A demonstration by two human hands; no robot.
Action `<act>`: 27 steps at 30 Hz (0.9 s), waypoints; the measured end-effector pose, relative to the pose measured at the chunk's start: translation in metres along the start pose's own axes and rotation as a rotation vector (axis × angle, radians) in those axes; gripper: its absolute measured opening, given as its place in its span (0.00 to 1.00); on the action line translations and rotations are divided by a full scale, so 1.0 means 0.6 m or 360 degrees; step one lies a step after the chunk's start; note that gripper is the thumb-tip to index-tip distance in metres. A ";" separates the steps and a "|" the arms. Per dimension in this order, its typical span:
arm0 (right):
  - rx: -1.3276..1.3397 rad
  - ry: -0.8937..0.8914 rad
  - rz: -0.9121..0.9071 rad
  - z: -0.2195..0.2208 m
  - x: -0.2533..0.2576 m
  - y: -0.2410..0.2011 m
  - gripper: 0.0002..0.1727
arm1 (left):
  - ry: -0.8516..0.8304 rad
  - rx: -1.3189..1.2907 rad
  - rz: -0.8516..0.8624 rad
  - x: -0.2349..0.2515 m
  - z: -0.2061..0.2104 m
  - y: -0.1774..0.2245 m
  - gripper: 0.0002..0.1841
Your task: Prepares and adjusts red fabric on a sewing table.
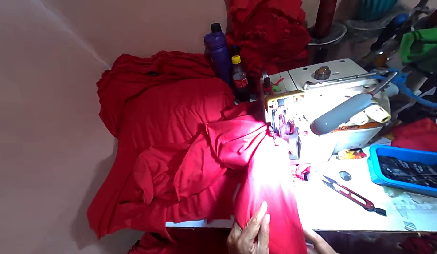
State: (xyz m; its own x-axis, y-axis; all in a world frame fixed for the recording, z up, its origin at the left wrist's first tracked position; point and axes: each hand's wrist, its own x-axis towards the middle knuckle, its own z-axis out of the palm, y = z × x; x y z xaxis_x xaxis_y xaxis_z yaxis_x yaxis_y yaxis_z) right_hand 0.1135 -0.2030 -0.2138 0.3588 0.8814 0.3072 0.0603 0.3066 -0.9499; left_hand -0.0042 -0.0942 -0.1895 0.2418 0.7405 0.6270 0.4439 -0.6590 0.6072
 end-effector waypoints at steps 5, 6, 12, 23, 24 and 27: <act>-0.0167 0.0160 0.0013 0.002 0.070 0.007 0.33 | 0.0215 0.0286 0.0208 0.066 0.047 -0.027 0.11; -0.0191 0.0226 -0.0022 0.005 0.086 0.010 0.32 | 0.0224 0.0339 0.0243 0.081 0.054 -0.030 0.10; -0.0427 0.0443 -0.0404 0.006 0.194 0.047 0.19 | 0.0030 0.0534 0.0194 0.182 0.081 -0.029 0.09; -0.1250 0.0589 -0.0602 0.015 0.227 0.053 0.19 | -0.0490 0.0309 -0.0257 0.283 0.093 -0.036 0.13; -0.1251 0.0578 -0.0601 0.015 0.224 0.054 0.19 | -0.0466 0.0291 -0.0248 0.282 0.094 -0.041 0.13; -0.1241 0.0524 -0.0582 0.008 0.224 0.059 0.20 | -0.0405 0.0236 -0.0252 0.286 0.103 -0.050 0.13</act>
State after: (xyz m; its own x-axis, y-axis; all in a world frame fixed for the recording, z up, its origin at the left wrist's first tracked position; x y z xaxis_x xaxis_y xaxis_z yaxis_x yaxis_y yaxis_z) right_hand 0.1595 -0.0717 -0.2057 0.4334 0.5941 0.6777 0.7899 0.1116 -0.6029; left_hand 0.0772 0.0607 -0.1304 0.3591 0.8536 0.3774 0.6095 -0.5207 0.5978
